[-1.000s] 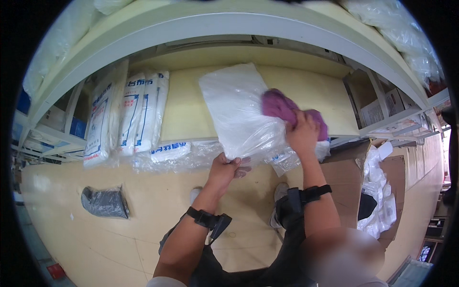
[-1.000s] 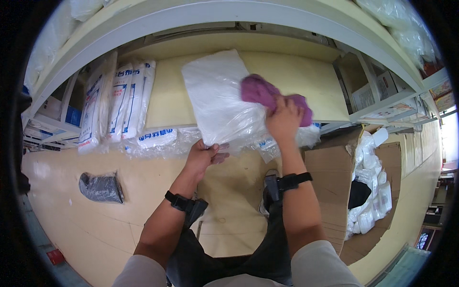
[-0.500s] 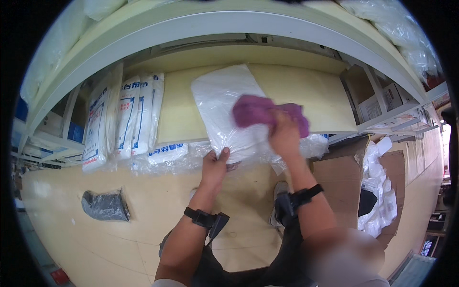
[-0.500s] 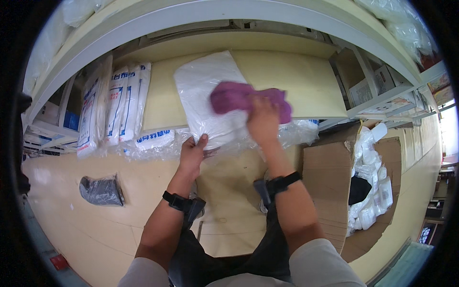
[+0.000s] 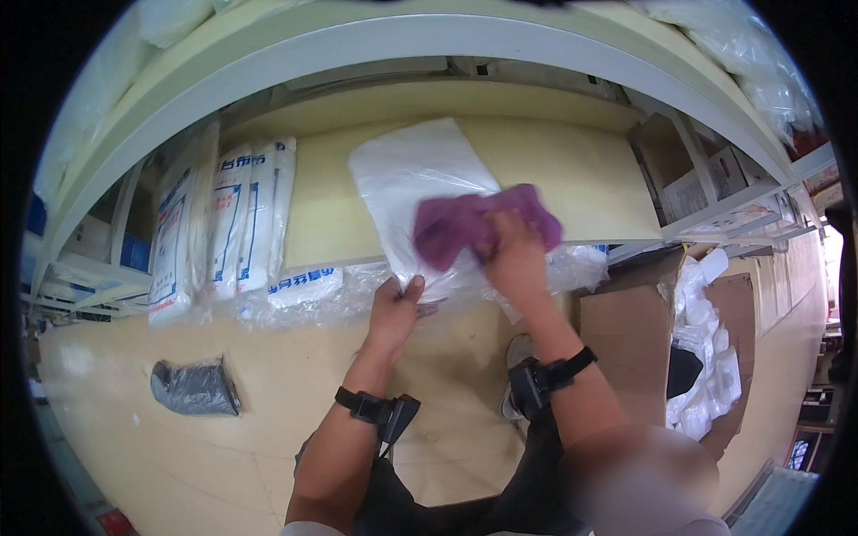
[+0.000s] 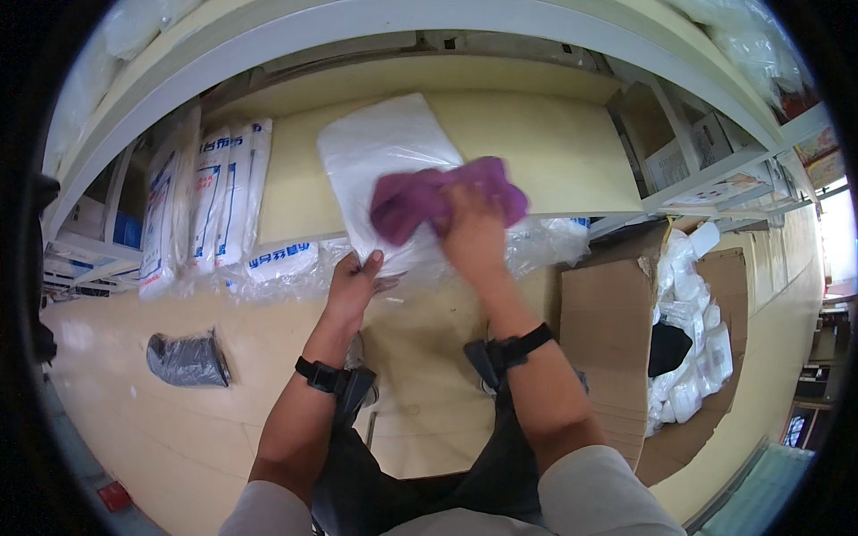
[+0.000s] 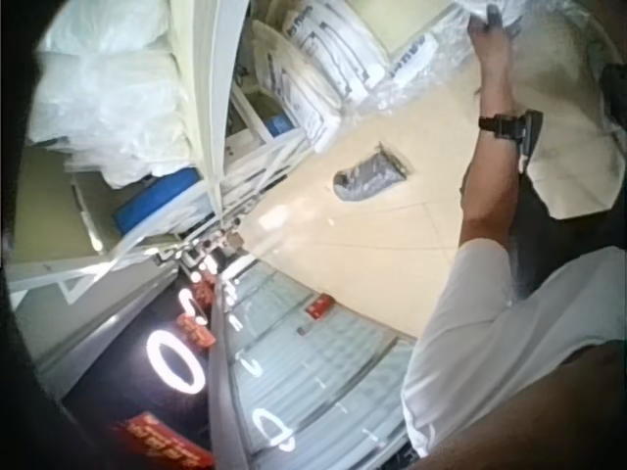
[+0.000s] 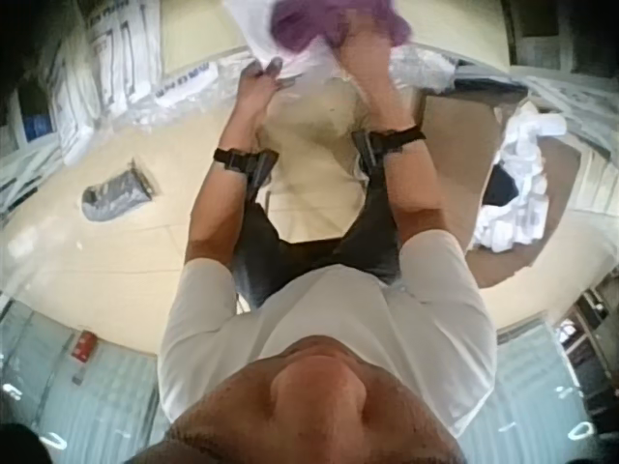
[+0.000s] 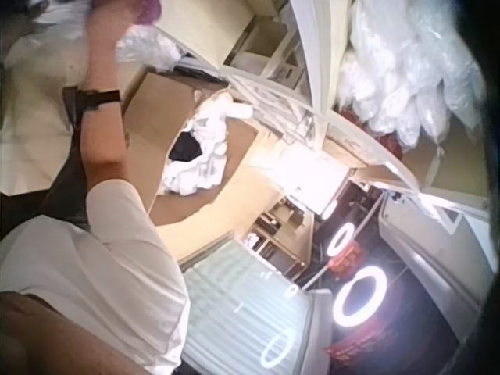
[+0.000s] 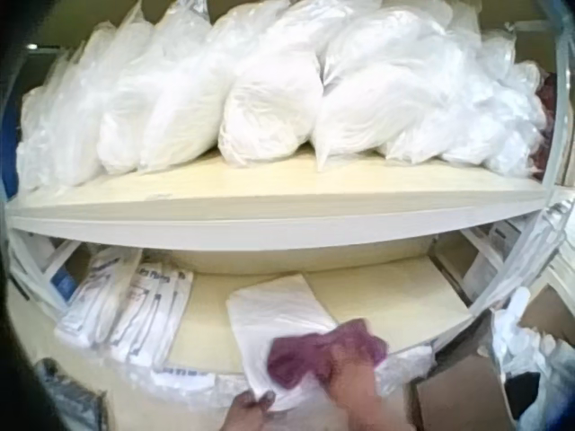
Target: The person wipes the plastic-wrapped packages on a shelf with a purple cloth. They handle each package one at a time, wiping the front and back surfaces, then placing them back on the shelf.
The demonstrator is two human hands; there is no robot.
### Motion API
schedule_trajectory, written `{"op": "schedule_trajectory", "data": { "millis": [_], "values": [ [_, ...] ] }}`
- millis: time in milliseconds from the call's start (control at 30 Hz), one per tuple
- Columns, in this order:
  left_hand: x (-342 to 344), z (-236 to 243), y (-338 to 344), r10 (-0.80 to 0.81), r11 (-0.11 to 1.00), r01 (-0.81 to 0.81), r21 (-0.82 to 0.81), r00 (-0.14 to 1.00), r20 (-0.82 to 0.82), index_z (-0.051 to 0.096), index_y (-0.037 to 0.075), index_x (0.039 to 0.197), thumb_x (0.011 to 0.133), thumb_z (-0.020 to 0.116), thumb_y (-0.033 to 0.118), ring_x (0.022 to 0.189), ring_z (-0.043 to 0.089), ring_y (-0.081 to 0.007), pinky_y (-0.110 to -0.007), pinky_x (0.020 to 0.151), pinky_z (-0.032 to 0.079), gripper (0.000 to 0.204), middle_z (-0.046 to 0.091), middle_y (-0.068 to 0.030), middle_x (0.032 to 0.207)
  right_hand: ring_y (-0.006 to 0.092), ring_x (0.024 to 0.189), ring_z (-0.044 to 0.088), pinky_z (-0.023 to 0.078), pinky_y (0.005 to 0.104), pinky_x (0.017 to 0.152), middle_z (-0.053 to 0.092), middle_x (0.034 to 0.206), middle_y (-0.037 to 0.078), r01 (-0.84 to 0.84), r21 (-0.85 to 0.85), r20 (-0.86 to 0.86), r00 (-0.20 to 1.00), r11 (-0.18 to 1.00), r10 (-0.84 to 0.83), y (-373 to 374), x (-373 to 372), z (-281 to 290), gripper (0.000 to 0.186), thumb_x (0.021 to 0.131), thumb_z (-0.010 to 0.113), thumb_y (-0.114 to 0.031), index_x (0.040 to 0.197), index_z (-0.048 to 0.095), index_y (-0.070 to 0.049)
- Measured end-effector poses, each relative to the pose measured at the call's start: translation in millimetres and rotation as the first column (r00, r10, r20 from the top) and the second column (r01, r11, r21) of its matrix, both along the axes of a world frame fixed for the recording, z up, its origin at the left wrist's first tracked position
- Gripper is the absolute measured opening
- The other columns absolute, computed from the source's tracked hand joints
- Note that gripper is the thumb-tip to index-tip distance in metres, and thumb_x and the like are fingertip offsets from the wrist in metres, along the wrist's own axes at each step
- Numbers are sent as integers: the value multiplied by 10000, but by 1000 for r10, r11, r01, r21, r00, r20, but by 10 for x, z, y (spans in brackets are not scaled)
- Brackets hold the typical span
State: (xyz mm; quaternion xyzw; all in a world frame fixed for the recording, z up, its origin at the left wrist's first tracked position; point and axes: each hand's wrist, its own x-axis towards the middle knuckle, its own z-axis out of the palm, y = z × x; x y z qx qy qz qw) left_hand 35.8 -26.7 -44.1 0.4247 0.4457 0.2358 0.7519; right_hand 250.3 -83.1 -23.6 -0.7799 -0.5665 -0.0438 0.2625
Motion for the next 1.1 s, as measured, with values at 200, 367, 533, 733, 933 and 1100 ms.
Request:
{"op": "schedule_trajectory", "data": {
  "millis": [200,367,533,733,933,1100],
  "values": [
    [-33,101,51,-26,997,26,-75,1000,1,590,-36,1219,1036,625,197,950,720,-233,-371,825,603,298,677,-85,1115,432,1098,637,467,482,1008,663,1191,237,344,44,-99,936,938,-339,-220,828,-33,458,872,739,-188,1281,593,-41],
    [-26,-87,39,-133,991,134,-1,988,-84,608,-16,1194,1028,636,228,953,729,-226,-343,815,580,296,693,-79,1100,330,962,699,543,400,850,708,1074,218,202,260,-564,825,944,-21,-108,320,486,435,883,777,-208,1225,611,3],
    [54,-156,-282,-49,974,62,218,997,-67,666,-33,1141,968,708,280,807,678,-149,-292,693,541,360,712,-79,952,449,1405,427,255,621,1190,562,1432,140,-422,-52,-46,907,905,420,-28,-838,205,438,788,767,-266,1198,665,-150],
    [-2,-54,-218,-294,943,324,71,916,-271,702,-17,906,921,759,342,672,564,-110,-285,649,490,364,649,-29,750,401,1404,456,302,611,1168,568,1439,132,-28,-6,137,990,1000,29,108,69,-41,486,860,735,-306,1298,604,-143],
    [-154,-45,-77,-599,781,623,-44,727,-334,680,18,1226,950,731,304,842,622,-114,-290,801,508,401,716,-25,969,436,1292,530,359,586,1123,617,1312,235,238,-54,-288,926,970,-244,39,406,95,445,933,671,-347,1270,584,-70],
    [76,67,-40,-41,999,39,-37,998,-53,531,19,1393,977,697,279,898,653,-130,-313,835,529,518,705,-50,1088,441,1219,562,361,589,1110,618,1293,232,48,172,-334,943,984,12,73,-76,262,406,896,700,-321,1205,623,-69]
  ]
}}
